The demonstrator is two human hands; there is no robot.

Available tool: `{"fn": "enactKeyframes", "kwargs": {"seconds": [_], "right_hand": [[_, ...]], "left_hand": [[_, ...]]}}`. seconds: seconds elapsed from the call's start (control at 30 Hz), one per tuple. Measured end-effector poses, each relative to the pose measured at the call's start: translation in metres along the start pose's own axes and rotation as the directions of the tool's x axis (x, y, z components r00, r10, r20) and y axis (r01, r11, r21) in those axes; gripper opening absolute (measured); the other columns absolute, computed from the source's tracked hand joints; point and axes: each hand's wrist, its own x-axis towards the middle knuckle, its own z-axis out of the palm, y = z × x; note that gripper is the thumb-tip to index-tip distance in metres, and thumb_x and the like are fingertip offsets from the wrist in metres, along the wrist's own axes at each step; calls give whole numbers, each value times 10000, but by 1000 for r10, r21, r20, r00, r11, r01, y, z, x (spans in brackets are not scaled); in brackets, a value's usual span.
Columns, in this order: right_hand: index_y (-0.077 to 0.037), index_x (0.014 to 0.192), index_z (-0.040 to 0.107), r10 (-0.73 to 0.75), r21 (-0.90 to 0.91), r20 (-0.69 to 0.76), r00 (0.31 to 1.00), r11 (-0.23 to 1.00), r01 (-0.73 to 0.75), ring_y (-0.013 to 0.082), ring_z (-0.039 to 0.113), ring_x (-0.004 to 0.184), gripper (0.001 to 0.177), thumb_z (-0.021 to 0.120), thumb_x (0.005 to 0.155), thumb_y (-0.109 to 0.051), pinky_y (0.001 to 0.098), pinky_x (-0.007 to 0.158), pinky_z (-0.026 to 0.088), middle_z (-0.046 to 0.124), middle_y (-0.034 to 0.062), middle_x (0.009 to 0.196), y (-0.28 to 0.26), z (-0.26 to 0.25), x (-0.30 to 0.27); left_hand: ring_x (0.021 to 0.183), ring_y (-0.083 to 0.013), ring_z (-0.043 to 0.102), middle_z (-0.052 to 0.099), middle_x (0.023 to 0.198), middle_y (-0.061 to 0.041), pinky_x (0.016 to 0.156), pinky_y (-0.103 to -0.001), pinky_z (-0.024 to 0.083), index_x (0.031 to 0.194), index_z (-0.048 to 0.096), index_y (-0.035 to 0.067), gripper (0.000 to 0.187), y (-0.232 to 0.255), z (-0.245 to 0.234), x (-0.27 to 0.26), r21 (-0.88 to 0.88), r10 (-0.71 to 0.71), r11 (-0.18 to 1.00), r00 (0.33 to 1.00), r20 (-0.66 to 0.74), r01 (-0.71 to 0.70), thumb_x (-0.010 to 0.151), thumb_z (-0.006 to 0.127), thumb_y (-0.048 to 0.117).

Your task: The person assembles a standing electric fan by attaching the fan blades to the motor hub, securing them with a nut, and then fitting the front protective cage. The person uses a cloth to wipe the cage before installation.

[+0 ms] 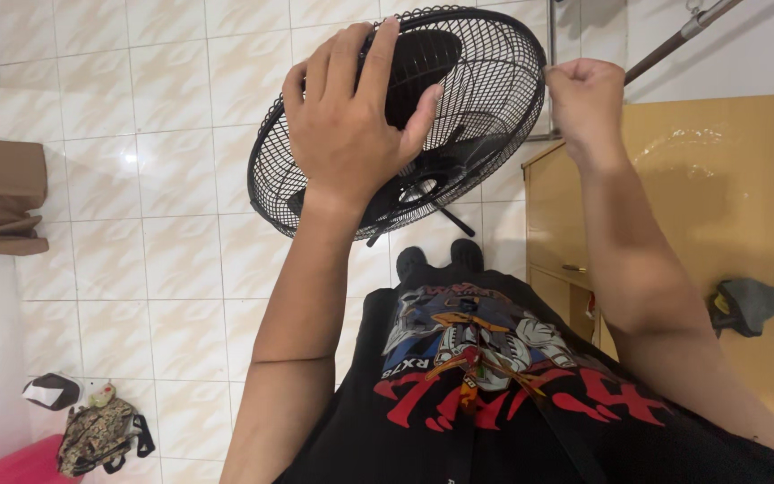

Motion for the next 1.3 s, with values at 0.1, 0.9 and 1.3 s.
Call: {"fn": "enactKeyframes", "kwargs": {"seconds": [0.1,0.9,1.3], "right_hand": [[-49,826,633,307,420,165,937,838,-348,60,384,493,163,708,970,-69,261,469,314,508,-42,640,-5,-7,4],[22,942,726,-73,-43,-48,996,997,71,38,479,562,148,725,996,-115,233,501,385,594,-39,693,-11,5,-14],[-159,950,587,531,407,114,840,746,-527,156,577,809,215,533,1027,-353,342,767,513,592,-6,862,182,13,-46]], "left_hand": [[1222,-247,602,631,1304,-66,1039,-437,431,1352,657,116,552,0,0,-1,0,-2,1000,1000,2,2,971,791,494],[1217,-246,594,618,1306,-67,1036,-441,428,1379,645,120,577,0,0,-5,25,24,999,999,-22,-24,952,766,488],[1194,-251,591,609,1297,-62,1011,-424,441,1382,634,141,591,-16,1,-6,0,28,1000,999,-40,-28,935,829,476]]}}
